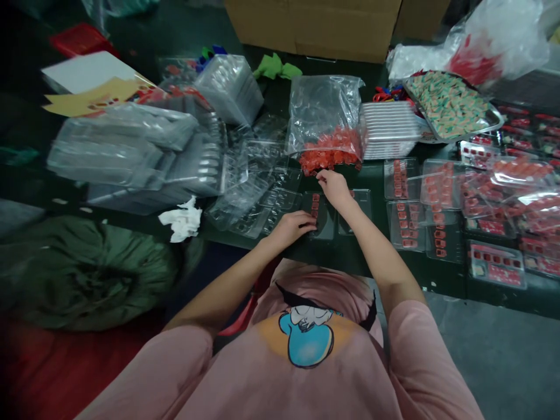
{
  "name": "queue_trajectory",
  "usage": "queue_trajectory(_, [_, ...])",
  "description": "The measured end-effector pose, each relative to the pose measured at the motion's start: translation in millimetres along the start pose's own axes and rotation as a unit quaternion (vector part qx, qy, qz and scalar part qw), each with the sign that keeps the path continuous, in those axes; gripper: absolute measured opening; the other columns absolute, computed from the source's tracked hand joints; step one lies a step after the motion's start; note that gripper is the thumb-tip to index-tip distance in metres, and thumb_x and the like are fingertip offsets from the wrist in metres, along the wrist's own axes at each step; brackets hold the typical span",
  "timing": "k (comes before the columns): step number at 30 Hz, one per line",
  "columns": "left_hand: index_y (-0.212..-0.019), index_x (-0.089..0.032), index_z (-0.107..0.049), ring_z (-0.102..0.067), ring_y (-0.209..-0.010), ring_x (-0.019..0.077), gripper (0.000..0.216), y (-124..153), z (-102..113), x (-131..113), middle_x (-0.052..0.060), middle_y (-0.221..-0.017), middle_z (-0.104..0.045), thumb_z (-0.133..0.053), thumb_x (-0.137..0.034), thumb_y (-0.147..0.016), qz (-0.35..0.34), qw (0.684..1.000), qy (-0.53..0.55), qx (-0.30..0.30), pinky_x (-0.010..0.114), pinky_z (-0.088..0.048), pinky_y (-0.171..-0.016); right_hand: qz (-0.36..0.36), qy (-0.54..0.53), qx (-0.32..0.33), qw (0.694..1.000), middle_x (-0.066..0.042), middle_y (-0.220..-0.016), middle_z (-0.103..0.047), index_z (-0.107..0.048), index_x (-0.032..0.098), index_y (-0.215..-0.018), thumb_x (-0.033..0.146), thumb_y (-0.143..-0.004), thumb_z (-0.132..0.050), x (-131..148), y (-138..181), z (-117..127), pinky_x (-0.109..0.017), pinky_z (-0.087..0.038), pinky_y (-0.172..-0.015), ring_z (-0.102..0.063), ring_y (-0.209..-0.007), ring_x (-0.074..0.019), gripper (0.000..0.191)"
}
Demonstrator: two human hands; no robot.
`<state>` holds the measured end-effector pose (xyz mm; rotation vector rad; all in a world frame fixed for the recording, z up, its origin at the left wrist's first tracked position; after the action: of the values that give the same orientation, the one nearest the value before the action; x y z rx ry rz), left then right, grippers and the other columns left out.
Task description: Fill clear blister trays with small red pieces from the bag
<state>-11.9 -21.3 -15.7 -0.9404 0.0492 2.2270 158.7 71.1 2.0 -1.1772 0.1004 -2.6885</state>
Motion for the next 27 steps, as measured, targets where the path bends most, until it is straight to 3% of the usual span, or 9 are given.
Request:
queue_trajectory(7, [-0.098,-0.018,-0.075,-0.068,-0.092,0.0166,0.018,0,0,6,0.008,-0.1,-0.071,-0.059,-0.023,-0.091,0.009,1.0,-0.022,0.013,0.029,-0.055,-0.084,-0.015,0.165,0.06,0.984,-0.013,-0.105,-0.07,-0.068,0.015,-0.104,0.012,-0.085,-0.061,0,-44,-29,-0.036,-0.047,-0.091,-0.064,-0.098,-0.024,0.021])
queue_trajectory(17, [-0.104,-0.016,-0.073,-0.066,-0.097,0.0187,0.02,-5,5,-8,0.009,-0.103,-0.069,-0.058,-0.022,-0.091,0.012,0.996,-0.058,0.07,0.029,-0.053,-0.087,0.045,0.286,0.121,0.95,-0.021,-0.111,-0.064,-0.062,0.01,-0.113,0.005,-0.086,-0.044,24,-36,-28,-0.036,-0.046,-0.085,-0.061,-0.102,-0.0284,0.033])
queue_trajectory(20, [-0.113,-0.016,-0.069,-0.066,-0.096,0.0193,0.027,-4,15,-10,0.01,-0.105,-0.068,-0.061,-0.027,-0.09,0.022,0.997,-0.059,0.041,0.03,-0.053,-0.086,0.042,0.29,0.131,0.947,-0.021,-0.106,-0.065,-0.063,0.01,-0.11,0.005,-0.086,-0.043,22,-30,-22,-0.037,-0.047,-0.081,-0.063,-0.096,-0.029,0.032])
queue_trajectory(24, [-0.116,-0.017,-0.067,-0.065,-0.099,0.0179,0.027,1,20,-16,0.01,-0.107,-0.068,-0.057,-0.029,-0.093,0.007,1.0,-0.027,-0.016,0.031,-0.052,-0.09,0.079,0.174,0.057,0.98,-0.014,-0.099,-0.066,-0.067,0.015,-0.098,0.008,-0.085,-0.046,49,-35,-5,-0.038,-0.048,-0.086,-0.063,-0.094,-0.0256,0.025])
queue_trajectory(27, [-0.115,-0.016,-0.067,-0.063,-0.104,0.0187,0.028,6,10,-23,0.011,-0.111,-0.067,-0.056,-0.03,-0.093,-0.026,0.999,-0.018,0.003,0.031,-0.051,-0.093,0.193,0.033,-0.066,0.978,-0.01,-0.1,-0.064,-0.065,0.019,-0.097,0.012,-0.09,-0.045,118,-56,14,-0.04,-0.048,-0.094,-0.059,-0.102,-0.0236,0.022])
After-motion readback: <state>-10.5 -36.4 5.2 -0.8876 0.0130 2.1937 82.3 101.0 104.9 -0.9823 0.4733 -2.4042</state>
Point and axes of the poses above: each hand's wrist, its own y-axis away from the middle knuckle, its own z-axis out of the back of the hand, x = y × z, the point moved 3 cm from there along -y, towards the middle knuckle
